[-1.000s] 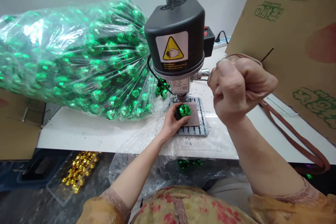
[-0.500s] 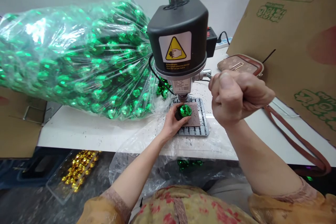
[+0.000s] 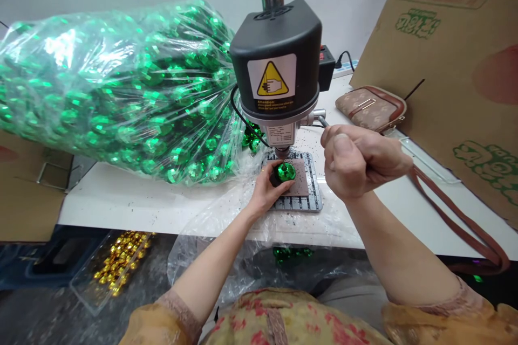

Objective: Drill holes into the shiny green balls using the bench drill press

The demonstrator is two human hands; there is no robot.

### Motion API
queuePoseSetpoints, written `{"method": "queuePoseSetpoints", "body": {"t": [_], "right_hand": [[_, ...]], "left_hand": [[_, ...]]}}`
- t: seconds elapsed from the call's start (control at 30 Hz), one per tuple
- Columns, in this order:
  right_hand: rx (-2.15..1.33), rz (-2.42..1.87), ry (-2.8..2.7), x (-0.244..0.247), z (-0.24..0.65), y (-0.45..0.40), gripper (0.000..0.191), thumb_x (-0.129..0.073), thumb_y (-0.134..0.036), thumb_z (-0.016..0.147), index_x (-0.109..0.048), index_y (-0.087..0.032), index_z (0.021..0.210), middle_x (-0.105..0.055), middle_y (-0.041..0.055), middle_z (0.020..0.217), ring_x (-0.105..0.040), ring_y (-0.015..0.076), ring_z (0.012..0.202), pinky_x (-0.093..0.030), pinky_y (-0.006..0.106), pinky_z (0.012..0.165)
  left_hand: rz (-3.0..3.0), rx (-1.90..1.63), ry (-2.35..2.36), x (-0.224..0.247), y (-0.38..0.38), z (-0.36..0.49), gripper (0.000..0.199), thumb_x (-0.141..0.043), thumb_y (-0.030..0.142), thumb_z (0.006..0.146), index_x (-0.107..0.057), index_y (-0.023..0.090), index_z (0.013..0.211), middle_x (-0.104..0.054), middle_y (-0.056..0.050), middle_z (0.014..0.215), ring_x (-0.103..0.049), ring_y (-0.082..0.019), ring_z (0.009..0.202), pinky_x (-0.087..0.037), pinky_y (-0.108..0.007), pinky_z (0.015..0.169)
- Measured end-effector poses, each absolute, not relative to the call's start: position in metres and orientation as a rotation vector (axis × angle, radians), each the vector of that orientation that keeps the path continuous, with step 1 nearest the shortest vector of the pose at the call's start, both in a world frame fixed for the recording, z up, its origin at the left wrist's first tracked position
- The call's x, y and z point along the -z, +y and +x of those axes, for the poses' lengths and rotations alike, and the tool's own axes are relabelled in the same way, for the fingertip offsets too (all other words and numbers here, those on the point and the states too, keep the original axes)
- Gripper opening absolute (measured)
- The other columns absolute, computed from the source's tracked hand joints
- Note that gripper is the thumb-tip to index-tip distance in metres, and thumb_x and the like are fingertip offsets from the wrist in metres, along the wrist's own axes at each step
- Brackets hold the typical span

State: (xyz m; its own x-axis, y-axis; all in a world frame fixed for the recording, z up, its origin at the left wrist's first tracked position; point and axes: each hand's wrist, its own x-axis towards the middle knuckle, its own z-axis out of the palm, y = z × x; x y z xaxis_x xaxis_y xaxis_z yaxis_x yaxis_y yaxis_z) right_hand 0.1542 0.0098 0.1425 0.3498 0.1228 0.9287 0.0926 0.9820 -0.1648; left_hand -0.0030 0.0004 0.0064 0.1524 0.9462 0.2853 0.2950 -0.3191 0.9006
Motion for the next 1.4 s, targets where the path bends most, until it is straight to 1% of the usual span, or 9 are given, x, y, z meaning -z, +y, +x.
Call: {"method": "queuePoseSetpoints", "body": {"t": [0.33,0.47,0.67,0.73,0.87,0.97,1.13,1.3,1.4], "right_hand": [[0.004,-0.13,-1.295,-0.135,0.159,0.008,0.045,-0.056,-0.002,0.077,-0.02,-0.02,0.058,-0.021,-0.0063,0.049,-0.025,0.0055,0.039,-0.02,0.029,0.04],[-0.058,-0.203,-1.285,-0.144,0.158,0.003,0.045,-0.056,-0.004,0.082,-0.023,-0.019,0.056,-0.025,-0.0062,0.049,-0.028,0.0047,0.04,-0.021,0.028,0.042],[-0.312,-0.382,-1.1,-0.196,0.151,0.012,0.048,-0.064,-0.012,0.089,-0.032,-0.019,0.054,-0.031,-0.0071,0.045,-0.029,0.0034,0.038,-0.021,0.026,0.04],[-0.359,-0.44,-1.085,-0.206,0.151,0.017,0.052,-0.068,-0.024,0.089,-0.031,-0.021,0.053,-0.031,-0.0066,0.043,-0.029,0.0048,0.038,-0.023,0.027,0.039],[-0.342,-0.508,-1.115,-0.209,0.152,0.02,0.059,-0.068,-0.048,0.088,-0.027,-0.023,0.055,-0.028,-0.006,0.044,-0.027,0.0058,0.039,-0.025,0.029,0.04],[-0.313,-0.434,-1.132,-0.208,0.153,0.02,0.058,-0.071,-0.045,0.085,-0.027,-0.023,0.055,-0.027,-0.0069,0.044,-0.025,0.0056,0.038,-0.022,0.029,0.039],[-0.376,-0.396,-1.106,-0.211,0.152,0.017,0.051,-0.06,-0.008,0.091,-0.026,-0.023,0.056,-0.027,-0.0085,0.046,-0.027,0.0035,0.036,-0.021,0.026,0.041],[-0.459,-0.321,-1.069,-0.211,0.152,0.014,0.042,-0.057,-0.007,0.089,-0.034,-0.025,0.058,-0.033,-0.0093,0.047,-0.029,0.0043,0.036,-0.019,0.026,0.042],[-0.447,-0.293,-1.074,-0.209,0.153,0.016,0.041,-0.06,-0.01,0.088,-0.037,-0.024,0.057,-0.035,-0.009,0.046,-0.03,0.0052,0.037,-0.02,0.027,0.042]], "left_hand": [[1.726,-1.198,1.195,-0.009,0.0,-0.002,0.055,-0.084,0.045,0.079,-0.061,0.021,0.123,-0.07,-0.01,0.119,-0.065,-0.029,0.115,-0.052,-0.043,0.101],[1.711,-1.203,1.206,-0.008,0.0,-0.002,0.055,-0.085,0.043,0.078,-0.061,0.021,0.123,-0.07,-0.01,0.119,-0.066,-0.028,0.113,-0.053,-0.043,0.1],[1.618,-1.231,1.243,-0.005,0.0,0.002,0.058,-0.087,0.039,0.076,-0.059,0.021,0.124,-0.07,-0.009,0.121,-0.067,-0.026,0.113,-0.053,-0.042,0.101],[1.582,-1.288,1.287,-0.007,-0.002,0.004,0.057,-0.087,0.039,0.076,-0.059,0.021,0.122,-0.07,-0.009,0.118,-0.068,-0.026,0.111,-0.054,-0.041,0.099],[1.631,-1.367,1.342,-0.02,-0.022,-0.003,0.043,-0.08,0.041,0.084,-0.064,0.023,0.12,-0.07,-0.008,0.116,-0.068,-0.026,0.112,-0.054,-0.043,0.1],[1.844,-1.368,1.206,-0.028,-0.061,-0.015,0.029,-0.075,0.035,0.09,-0.071,0.029,0.119,-0.065,-0.009,0.13,-0.064,-0.027,0.122,-0.053,-0.044,0.104],[2.268,-0.942,0.777,-0.002,-0.139,-0.04,0.021,-0.072,0.03,0.092,-0.077,0.036,0.112,-0.047,-0.006,0.156,-0.061,-0.028,0.127,-0.055,-0.039,0.101],[2.744,-0.121,0.617,0.045,-0.165,-0.056,0.028,-0.06,0.033,0.099,-0.071,0.032,0.125,-0.045,-0.012,0.161,-0.058,-0.035,0.134,-0.049,-0.046,0.108],[2.809,-0.16,0.622,0.048,-0.163,-0.058,0.032,-0.056,0.037,0.1,-0.066,0.028,0.128,-0.055,-0.014,0.153,-0.062,-0.033,0.13,-0.053,-0.045,0.104]]}}
